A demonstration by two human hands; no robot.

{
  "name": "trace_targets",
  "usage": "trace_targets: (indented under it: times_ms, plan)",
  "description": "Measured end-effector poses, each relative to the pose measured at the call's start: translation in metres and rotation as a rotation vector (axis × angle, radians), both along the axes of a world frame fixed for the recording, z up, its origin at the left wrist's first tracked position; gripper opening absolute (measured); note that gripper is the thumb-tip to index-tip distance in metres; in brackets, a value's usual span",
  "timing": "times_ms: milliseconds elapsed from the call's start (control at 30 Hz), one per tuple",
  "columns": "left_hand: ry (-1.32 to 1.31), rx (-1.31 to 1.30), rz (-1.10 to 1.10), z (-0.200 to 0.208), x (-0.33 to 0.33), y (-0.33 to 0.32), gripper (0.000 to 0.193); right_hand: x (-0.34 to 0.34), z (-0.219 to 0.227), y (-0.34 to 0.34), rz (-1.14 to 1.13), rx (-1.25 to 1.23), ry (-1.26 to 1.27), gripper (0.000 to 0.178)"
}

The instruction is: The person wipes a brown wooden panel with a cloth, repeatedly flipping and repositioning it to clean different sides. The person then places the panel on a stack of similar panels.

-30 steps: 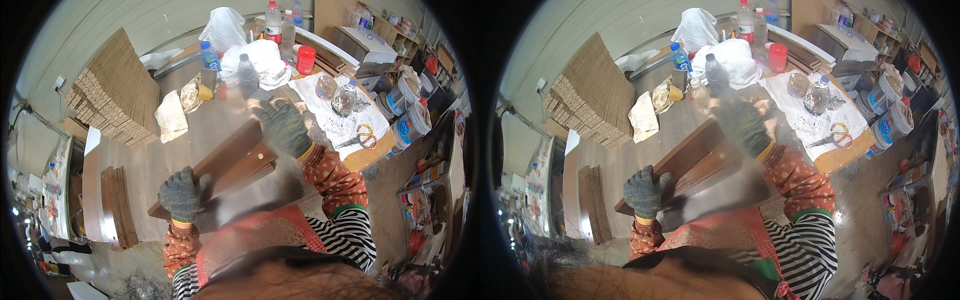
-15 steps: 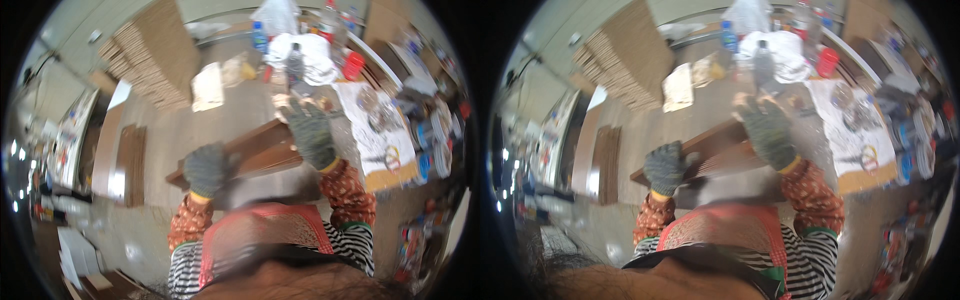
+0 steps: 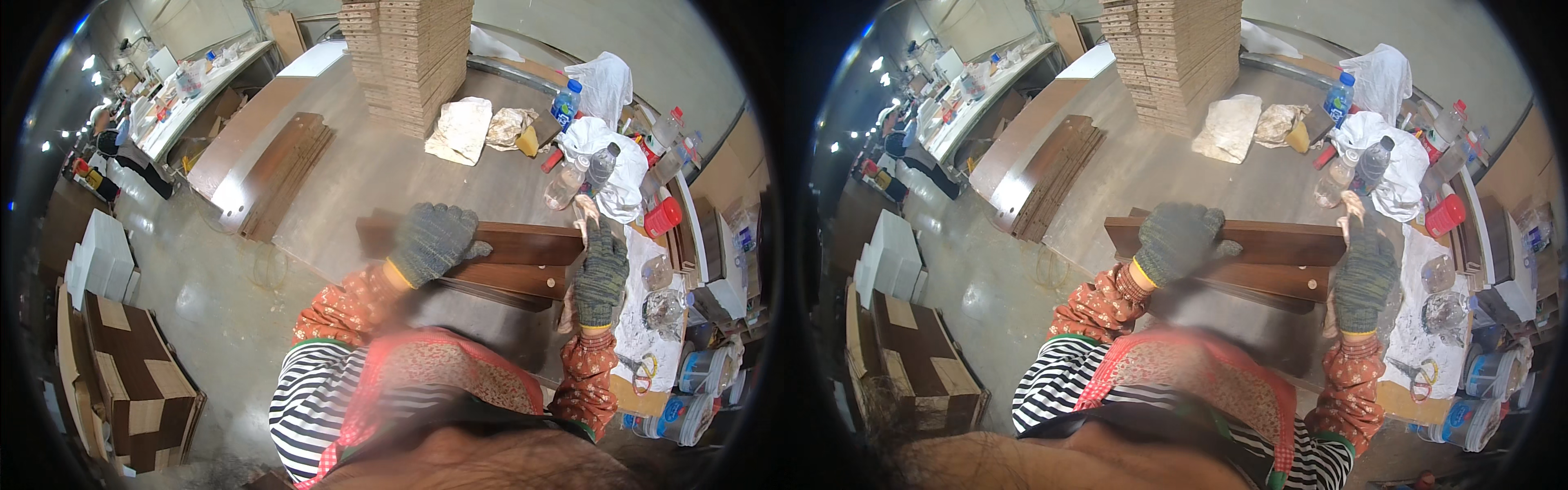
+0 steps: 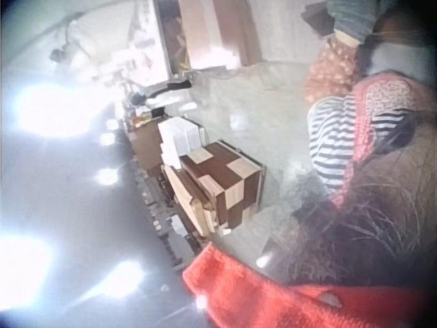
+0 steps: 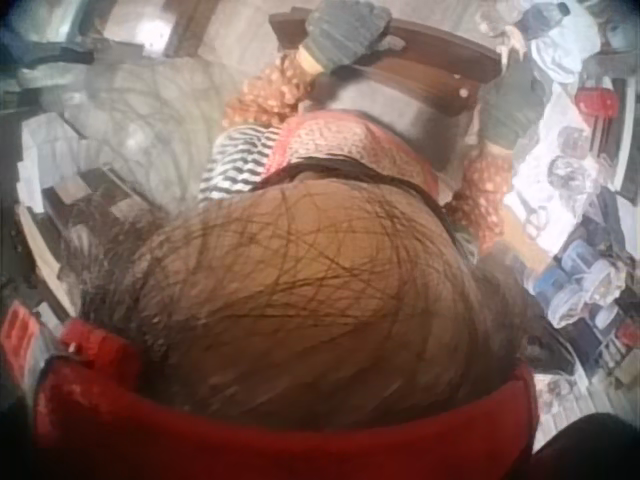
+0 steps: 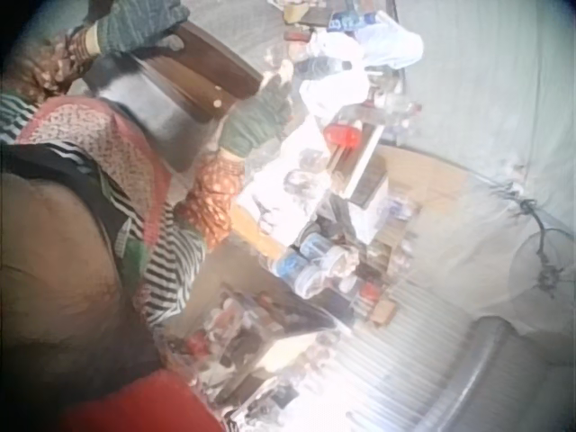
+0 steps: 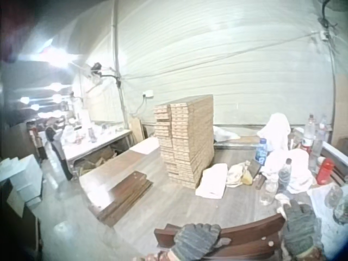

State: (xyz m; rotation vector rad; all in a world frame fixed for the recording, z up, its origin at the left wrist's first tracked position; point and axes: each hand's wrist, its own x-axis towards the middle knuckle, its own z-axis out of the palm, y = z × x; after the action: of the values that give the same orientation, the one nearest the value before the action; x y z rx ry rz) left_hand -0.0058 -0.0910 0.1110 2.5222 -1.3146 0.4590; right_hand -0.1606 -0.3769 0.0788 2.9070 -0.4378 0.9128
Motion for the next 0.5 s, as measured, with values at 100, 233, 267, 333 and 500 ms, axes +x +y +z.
trace_targets:
  times_ms: [100, 233, 267, 333, 500]
  plan:
    - [0.032, 0.048, -0.009, 0.004, 0.001, 0.001, 0.044, -0.013, -0.020, -0.025, -0.070, 0.037, 0.047, 0.053]
    - [0.112, 0.066, -0.058, 0.010, 0.001, 0.006, 0.038, -0.022, -0.025, -0.035, -0.132, 0.272, 0.064, 0.081]
    - [0.130, 0.087, -0.080, 0.012, -0.001, 0.008, 0.036, -0.024, -0.022, -0.034, 0.009, 0.321, -0.010, 0.085]
    - [0.062, 0.179, -0.132, 0.012, -0.006, 0.013, 0.028, -0.025, -0.013, -0.031, 0.189, 0.446, -0.090, 0.092]
    - [-0.263, 0.096, -0.186, 0.011, -0.016, 0.039, 0.032, -0.027, 0.019, -0.006, 0.391, 0.382, 0.141, 0.071]
